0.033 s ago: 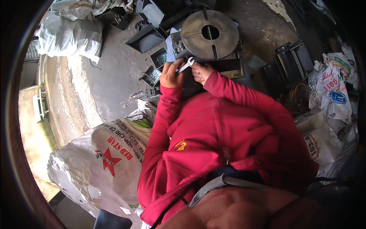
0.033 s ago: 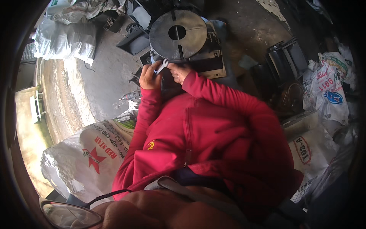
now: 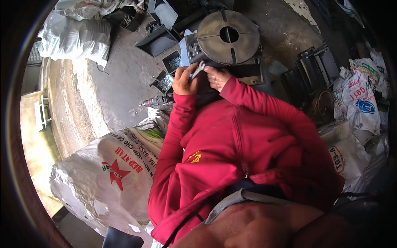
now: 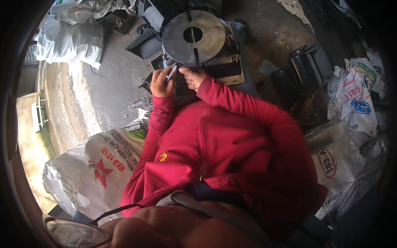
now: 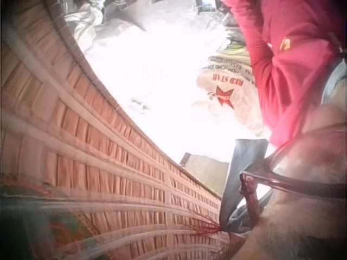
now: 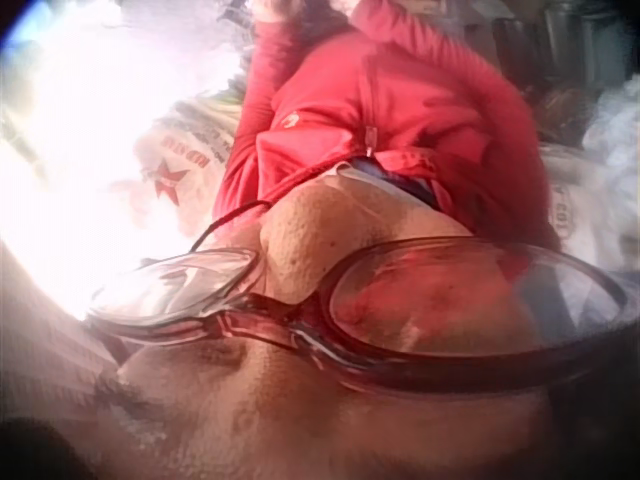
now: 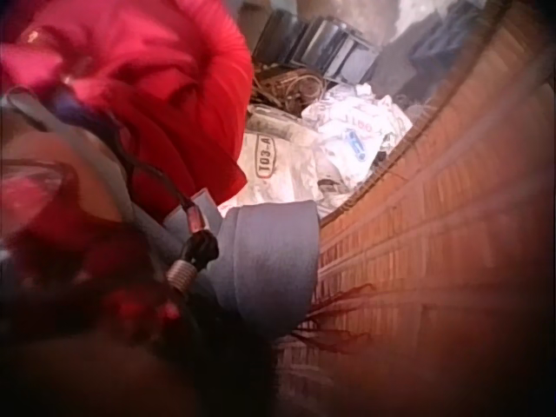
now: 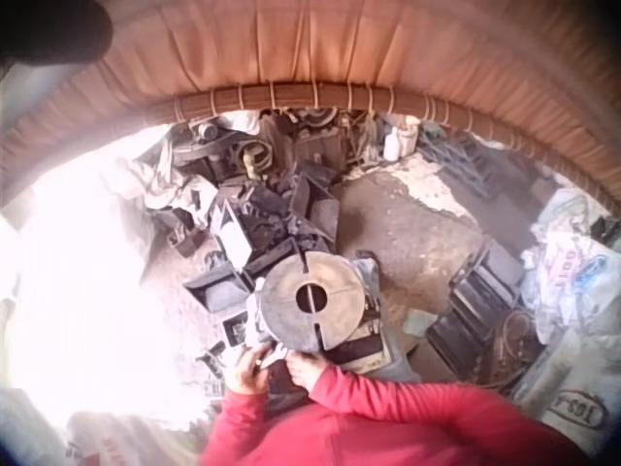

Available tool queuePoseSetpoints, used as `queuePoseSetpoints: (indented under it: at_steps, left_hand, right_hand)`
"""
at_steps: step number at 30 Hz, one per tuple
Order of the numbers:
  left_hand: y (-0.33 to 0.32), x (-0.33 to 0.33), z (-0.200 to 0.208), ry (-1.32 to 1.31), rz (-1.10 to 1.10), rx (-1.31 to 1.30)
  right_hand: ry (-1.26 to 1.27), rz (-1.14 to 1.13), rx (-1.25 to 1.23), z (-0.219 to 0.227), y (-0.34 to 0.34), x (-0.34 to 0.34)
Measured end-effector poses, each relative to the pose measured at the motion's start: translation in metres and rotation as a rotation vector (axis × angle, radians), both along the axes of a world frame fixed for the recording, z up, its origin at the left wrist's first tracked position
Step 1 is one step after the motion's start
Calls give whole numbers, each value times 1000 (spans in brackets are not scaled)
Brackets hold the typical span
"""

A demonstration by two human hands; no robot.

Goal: The person assembles metal components by hand, inserting bolts and tightening them with a wrench. They handle a flat metal bracket and a circular metal part, securing them together in a workshop setting.

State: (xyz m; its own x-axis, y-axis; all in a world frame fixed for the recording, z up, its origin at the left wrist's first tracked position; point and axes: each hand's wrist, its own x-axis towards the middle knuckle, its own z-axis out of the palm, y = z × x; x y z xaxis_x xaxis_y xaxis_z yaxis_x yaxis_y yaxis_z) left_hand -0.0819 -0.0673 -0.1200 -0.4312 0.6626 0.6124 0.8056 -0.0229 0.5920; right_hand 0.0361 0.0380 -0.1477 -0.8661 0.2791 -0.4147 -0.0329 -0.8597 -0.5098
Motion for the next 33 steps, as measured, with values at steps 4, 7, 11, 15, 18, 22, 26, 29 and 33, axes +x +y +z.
queuePoseSetpoints:
  at_steps: [4,7,11,15,18,22,26,29,33]
  left_hand:
    - [2,10,0,-98,176,34]
    - [6,2,-1,-14,116,5]
    - [5,2,3,-27,36,8]
    - [4,8,5,-70,142,34]
    - [3,1,-1,-13,88,0]
    - [-2,1,8,-62,15,-32]
    - [5,6,3,-108,160,6]
    - [4,3,-2,-35,104,-6]
    - [-1,9,20,-140,83,-15]
  right_hand:
    - [-29,-31,48,6,1,-2]
    - [-56,-40,76,8,0,0]
    - [-69,-64,64,9,2,0]
    - [-66,-51,60,8,3,-1]
    - [-93,-73,71,11,0,-3]
    - [-93,-76,71,13,1,0]
    - [-93,-80,35,11,1,0]
    - [-95,-78,20,8,3,-1]
    - [-102,-83,9,13,1,-1]
